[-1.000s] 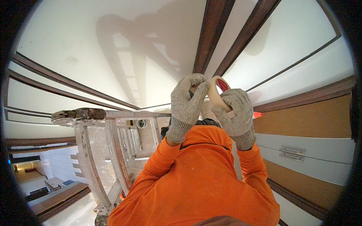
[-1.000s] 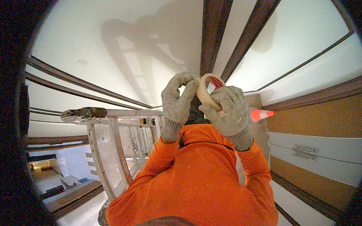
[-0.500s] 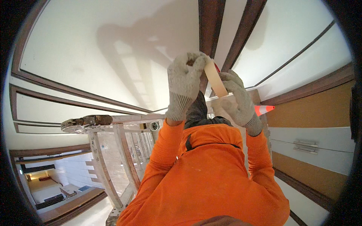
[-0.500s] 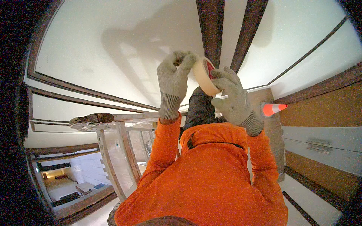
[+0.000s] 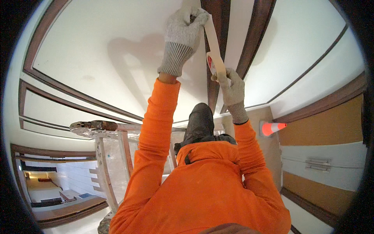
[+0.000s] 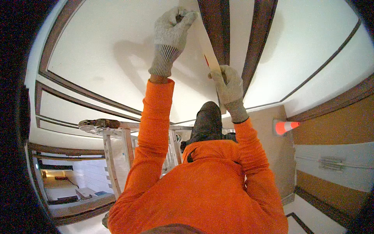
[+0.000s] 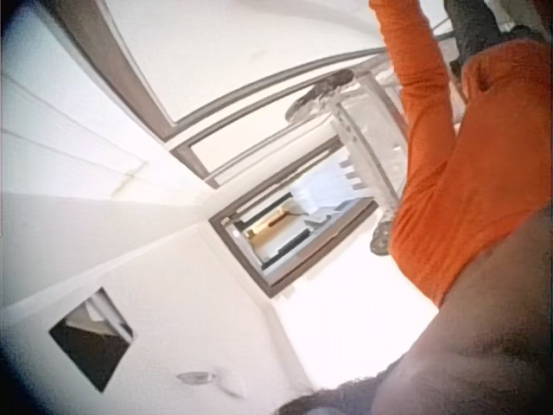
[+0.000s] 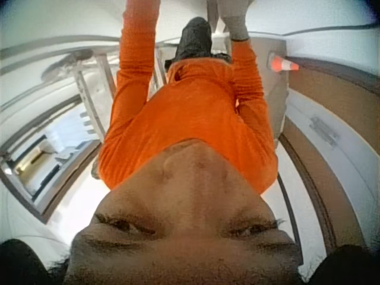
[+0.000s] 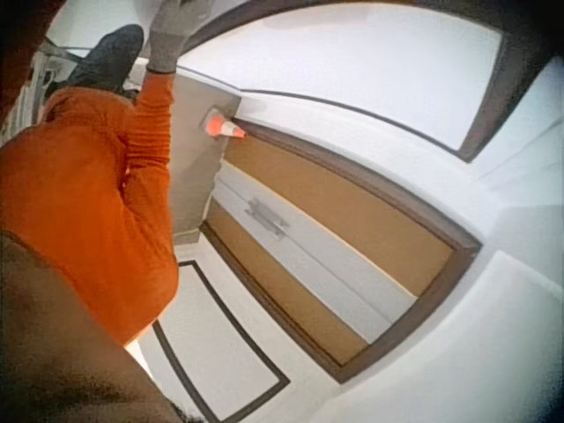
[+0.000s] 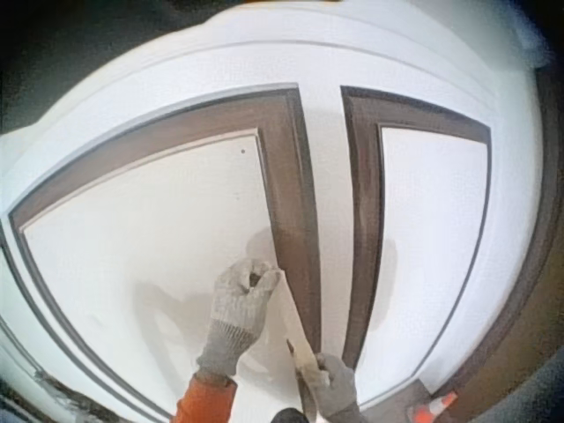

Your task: The person stands on a ladder and applies masking tape along the edges of ceiling panels. They use a roll of tape and their gloved hands to smooth the tape onto the surface, working along the seams between white panels and dark trim.

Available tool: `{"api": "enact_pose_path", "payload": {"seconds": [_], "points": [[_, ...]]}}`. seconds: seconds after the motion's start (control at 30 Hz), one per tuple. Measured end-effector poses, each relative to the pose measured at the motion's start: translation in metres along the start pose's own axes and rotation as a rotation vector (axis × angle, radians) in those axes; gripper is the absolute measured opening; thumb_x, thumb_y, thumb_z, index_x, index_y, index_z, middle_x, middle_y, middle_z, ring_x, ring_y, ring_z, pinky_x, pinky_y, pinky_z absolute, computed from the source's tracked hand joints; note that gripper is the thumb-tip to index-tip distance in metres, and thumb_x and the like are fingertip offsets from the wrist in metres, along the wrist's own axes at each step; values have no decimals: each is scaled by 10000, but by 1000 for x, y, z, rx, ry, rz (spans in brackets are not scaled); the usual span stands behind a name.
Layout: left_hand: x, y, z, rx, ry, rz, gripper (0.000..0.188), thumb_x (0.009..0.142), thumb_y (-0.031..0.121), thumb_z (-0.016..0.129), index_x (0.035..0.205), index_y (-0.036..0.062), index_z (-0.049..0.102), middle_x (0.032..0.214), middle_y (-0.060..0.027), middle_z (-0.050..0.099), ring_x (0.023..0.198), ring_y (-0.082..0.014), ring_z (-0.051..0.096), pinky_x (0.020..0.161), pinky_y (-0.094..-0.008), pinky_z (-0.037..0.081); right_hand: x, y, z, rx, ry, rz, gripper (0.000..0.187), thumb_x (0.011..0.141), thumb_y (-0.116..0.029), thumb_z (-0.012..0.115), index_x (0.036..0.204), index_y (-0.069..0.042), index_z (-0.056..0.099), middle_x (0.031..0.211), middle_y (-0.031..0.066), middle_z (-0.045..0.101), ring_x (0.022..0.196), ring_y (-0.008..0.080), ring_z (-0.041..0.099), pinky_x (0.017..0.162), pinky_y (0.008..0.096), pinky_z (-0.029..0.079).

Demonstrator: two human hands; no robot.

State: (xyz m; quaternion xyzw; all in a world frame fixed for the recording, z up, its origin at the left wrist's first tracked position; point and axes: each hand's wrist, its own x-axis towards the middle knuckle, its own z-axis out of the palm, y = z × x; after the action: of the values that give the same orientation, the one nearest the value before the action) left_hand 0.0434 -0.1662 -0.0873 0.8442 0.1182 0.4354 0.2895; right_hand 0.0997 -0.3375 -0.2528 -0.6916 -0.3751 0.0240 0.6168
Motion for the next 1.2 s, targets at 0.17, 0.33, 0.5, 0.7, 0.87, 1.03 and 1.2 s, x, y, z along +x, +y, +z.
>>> {"api": "enact_pose_path", "payload": {"seconds": [0.17,0.33,0.5,0.7,0.87,1.03,1.2], "points": [[53,-11,5,-359,46,48,166,966,125,671,839,39,608,766,-8,545,754,-112,492,691,-307,443,20,11,11,56,102,-152,323,1026,-347,604,956,-53,718,875,92,729,841,248,672,798,395,517],[90,1,-14,-224,94,192,250,954,121,680,751,67,545,684,41,453,673,-86,411,601,-301,402,25,21,19,9,45,-32,340,1029,-366,603,933,-58,709,844,69,725,826,260,675,764,411,514],[119,18,-7,-69,215,219,237,936,160,672,751,47,579,630,-48,504,619,-150,438,589,-352,421,45,27,22,-115,161,-105,352,1017,-407,601,968,-76,707,851,96,717,851,291,671,783,436,513],[163,35,-17,78,219,145,239,924,230,659,787,35,645,664,-158,564,632,-253,565,640,-402,474,83,-2,13,-41,138,-40,382,989,-456,625,975,-83,706,884,116,706,869,304,653,799,438,503],[187,42,-9,134,349,310,222,922,244,656,812,52,678,712,-151,644,696,-313,643,681,-422,508,104,-14,11,-4,159,-55,378,990,-452,626,960,-84,708,859,110,695,827,294,642,776,428,497],[205,34,-8,441,473,391,228,919,331,663,843,128,734,851,-100,655,852,-301,628,782,-451,493,115,-21,10,75,146,-78,375,994,-441,629,956,-76,706,841,92,688,813,276,634,773,416,491],[208,46,-17,793,590,459,177,892,372,689,874,214,768,978,-38,561,1017,-280,523,886,-455,405,122,-31,3,127,173,-80,354,1000,-421,636,948,-78,706,838,77,691,800,240,629,775,399,494]]}}
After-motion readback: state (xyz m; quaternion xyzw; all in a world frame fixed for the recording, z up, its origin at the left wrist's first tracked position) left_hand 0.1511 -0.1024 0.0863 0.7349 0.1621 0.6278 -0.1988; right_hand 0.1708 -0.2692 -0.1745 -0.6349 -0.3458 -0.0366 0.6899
